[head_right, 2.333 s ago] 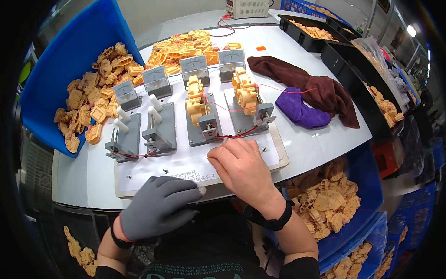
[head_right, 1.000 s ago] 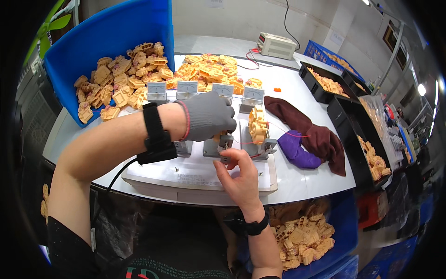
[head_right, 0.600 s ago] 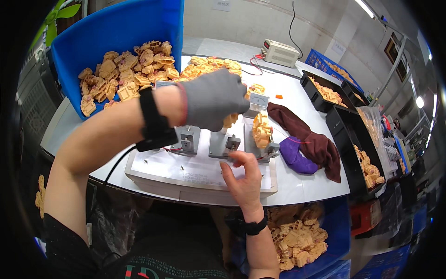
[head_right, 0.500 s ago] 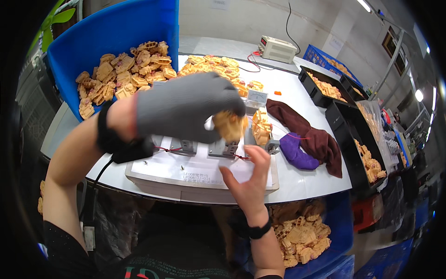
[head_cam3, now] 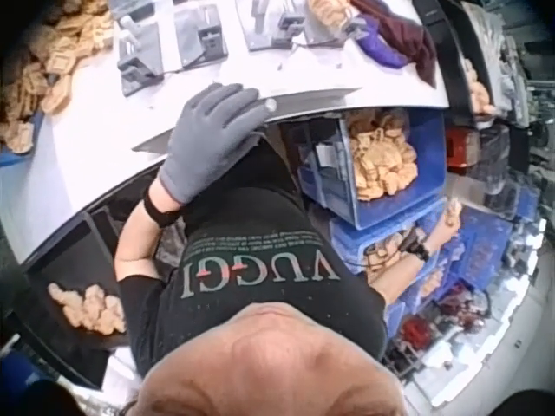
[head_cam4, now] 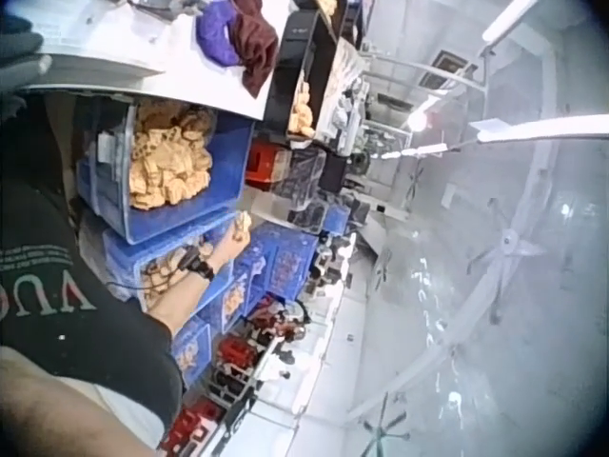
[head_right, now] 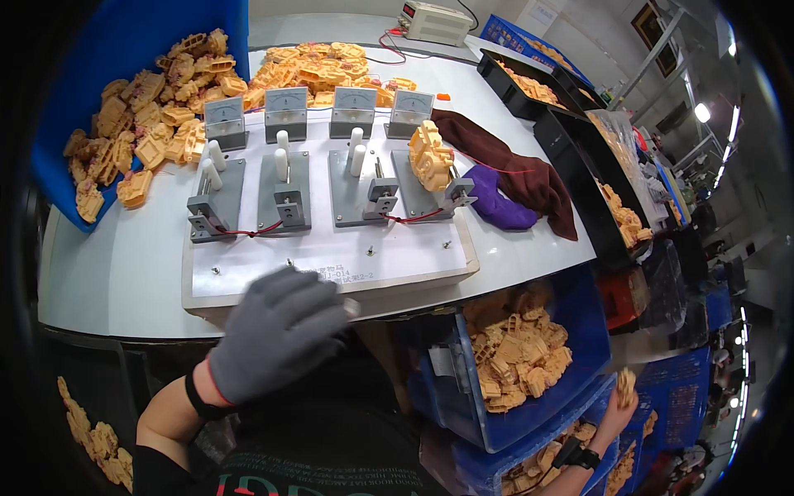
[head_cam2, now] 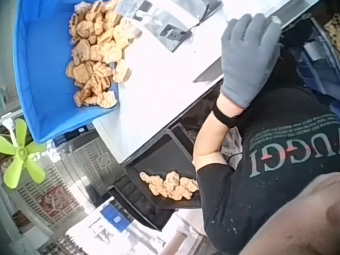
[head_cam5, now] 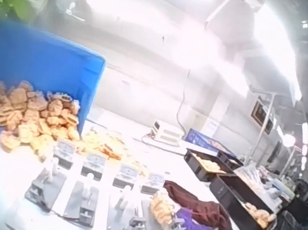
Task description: Manually assemble and test electronic or mechanical toy components using a jig.
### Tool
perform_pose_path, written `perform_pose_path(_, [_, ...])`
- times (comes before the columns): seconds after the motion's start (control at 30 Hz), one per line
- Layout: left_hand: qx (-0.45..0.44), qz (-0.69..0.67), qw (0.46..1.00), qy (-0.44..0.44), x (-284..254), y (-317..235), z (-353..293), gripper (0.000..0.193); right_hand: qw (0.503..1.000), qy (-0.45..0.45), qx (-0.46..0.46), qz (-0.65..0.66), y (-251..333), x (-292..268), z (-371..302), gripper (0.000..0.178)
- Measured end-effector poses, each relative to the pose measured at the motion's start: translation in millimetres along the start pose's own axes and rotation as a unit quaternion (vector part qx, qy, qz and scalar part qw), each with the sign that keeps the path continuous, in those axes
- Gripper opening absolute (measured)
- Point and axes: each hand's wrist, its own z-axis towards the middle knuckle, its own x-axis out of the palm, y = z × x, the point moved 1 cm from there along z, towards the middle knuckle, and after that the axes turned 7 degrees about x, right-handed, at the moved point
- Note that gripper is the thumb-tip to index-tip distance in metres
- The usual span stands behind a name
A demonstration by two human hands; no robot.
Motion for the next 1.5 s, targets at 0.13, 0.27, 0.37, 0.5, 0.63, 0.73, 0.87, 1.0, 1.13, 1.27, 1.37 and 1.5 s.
perform_pose_path(0.13, [-0.065,0.114,0.991,-0.038,-9.6,20.4,-31.6,0.058,0.914,-0.135,0.158,-0.349,-190.0,-91.9,-42.1,0.037])
perform_pose_path(0.27, [-0.162,0.168,0.972,0.001,-4.1,19.5,-46.6,0.046,0.923,-0.108,0.186,-0.319,-144.8,-75.0,-61.9,0.033])
perform_pose_path(0.37, [-0.17,0.219,0.961,-0.003,-2.7,16.7,-56.2,0.048,0.994,0.037,0.009,-0.098,-47.5,3.5,-10.2,0.028])
perform_pose_path(0.5, [-0.164,0.241,0.956,-0.005,11.8,17.7,-51.0,0.054,0.967,0.203,-0.105,0.11,157.6,120.7,-11.1,0.018])
perform_pose_path(0.63, [-0.167,0.257,0.952,0.006,19.4,17.3,-57.6,0.053,0.859,0.389,-0.276,0.187,314.6,193.2,-64.1,0.021])
perform_pose_path(0.73, [-0.161,0.311,0.937,0.002,24.4,18.4,-80.0,0.048,0.786,0.446,-0.385,0.186,367.7,224.9,-88.0,0.017])
perform_pose_path(0.87, [-0.153,0.338,0.928,-0.017,27.4,17.8,-72.8,0.041,0.771,0.448,-0.421,0.167,371.7,232.4,-85.9,0.01])
perform_pose_path(1.0, [-0.132,0.386,0.913,0.01,30.5,20.9,-85.5,0.037,0.777,0.477,-0.362,0.195,366.0,235.4,-86.4,0.011])
perform_pose_path(1.13, [-0.139,0.372,0.917,0.029,30.4,19.8,-92.1,0.038,0.779,0.493,-0.32,0.22,366.3,236.0,-88.8,0.011])
perform_pose_path(1.27, [-0.12,0.364,0.923,0.022,34.8,23.2,-89.4,0.035,0.792,0.475,-0.3,0.238,363.6,236.6,-90.1,0.009])
perform_pose_path(1.37, [-0.12,0.391,0.912,0.037,28.3,24.4,-99.5,0.035,0.782,0.48,-0.316,0.24,363.1,238.4,-86.4,0.009])
perform_pose_path(1.5, [-0.094,0.406,0.909,0.012,29.5,31.4,-110.3,0.04,0.771,0.447,-0.377,0.253,362.9,246.4,-86.0,0.012])
